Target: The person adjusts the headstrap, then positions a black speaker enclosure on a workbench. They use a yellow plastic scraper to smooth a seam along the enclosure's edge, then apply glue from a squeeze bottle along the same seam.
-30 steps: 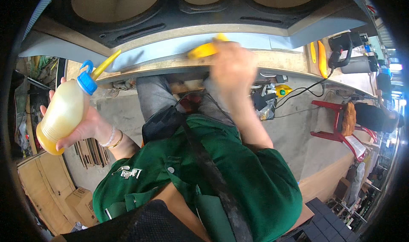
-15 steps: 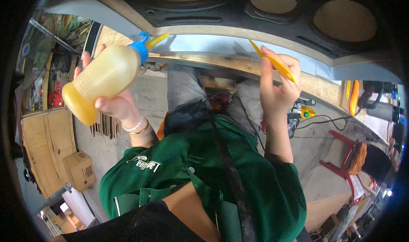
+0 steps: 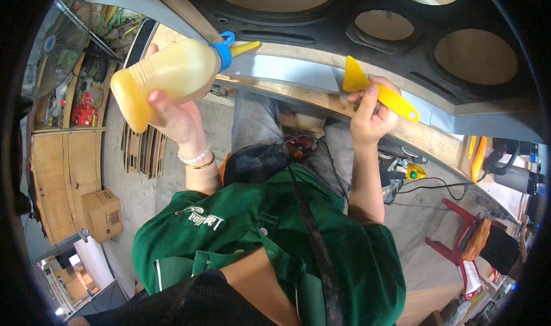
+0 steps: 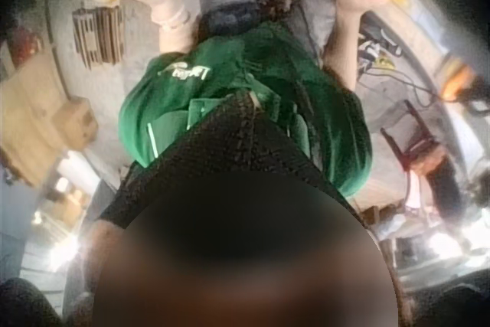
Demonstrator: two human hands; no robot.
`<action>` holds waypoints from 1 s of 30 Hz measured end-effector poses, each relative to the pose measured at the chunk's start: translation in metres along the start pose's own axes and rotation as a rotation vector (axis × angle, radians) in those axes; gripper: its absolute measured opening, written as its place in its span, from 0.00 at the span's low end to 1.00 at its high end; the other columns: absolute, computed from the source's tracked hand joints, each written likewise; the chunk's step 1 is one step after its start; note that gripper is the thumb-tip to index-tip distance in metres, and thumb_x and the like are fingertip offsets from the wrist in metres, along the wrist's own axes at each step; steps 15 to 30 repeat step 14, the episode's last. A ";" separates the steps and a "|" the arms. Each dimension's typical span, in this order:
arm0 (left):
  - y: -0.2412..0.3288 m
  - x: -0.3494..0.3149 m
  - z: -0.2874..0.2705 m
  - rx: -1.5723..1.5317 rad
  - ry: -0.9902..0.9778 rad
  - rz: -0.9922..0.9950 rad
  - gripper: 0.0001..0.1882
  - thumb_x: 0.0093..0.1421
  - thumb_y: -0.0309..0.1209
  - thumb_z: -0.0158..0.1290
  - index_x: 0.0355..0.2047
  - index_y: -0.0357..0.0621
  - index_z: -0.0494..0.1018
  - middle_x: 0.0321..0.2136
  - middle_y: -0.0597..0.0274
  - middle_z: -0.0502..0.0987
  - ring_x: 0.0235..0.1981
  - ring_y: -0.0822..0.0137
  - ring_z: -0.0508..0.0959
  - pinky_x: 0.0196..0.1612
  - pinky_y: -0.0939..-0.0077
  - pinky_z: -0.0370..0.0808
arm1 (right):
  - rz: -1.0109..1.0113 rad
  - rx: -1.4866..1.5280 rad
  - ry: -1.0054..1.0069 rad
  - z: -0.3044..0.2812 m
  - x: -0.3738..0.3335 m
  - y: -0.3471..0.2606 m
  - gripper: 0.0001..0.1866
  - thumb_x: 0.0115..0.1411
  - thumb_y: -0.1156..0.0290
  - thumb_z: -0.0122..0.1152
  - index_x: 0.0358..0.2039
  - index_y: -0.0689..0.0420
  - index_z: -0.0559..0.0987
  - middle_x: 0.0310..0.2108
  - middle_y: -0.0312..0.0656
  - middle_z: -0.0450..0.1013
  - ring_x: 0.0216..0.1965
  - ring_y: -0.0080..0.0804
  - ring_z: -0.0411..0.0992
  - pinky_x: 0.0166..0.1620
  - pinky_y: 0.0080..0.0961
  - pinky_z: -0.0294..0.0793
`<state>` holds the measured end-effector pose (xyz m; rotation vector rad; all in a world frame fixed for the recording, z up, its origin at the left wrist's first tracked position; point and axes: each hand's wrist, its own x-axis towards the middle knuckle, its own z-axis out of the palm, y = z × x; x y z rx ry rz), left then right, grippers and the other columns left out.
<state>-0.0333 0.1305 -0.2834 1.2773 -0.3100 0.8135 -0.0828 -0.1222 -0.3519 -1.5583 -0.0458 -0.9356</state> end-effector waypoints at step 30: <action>-0.005 0.001 -0.006 -0.006 0.022 0.011 0.41 0.52 0.52 0.55 0.55 0.36 0.54 0.54 0.40 0.62 0.52 0.50 0.68 0.51 0.54 0.70 | 0.014 -0.058 -0.043 0.000 -0.004 0.001 0.08 0.62 0.76 0.45 0.40 0.66 0.68 0.32 0.44 0.68 0.21 0.22 0.71 0.27 0.14 0.70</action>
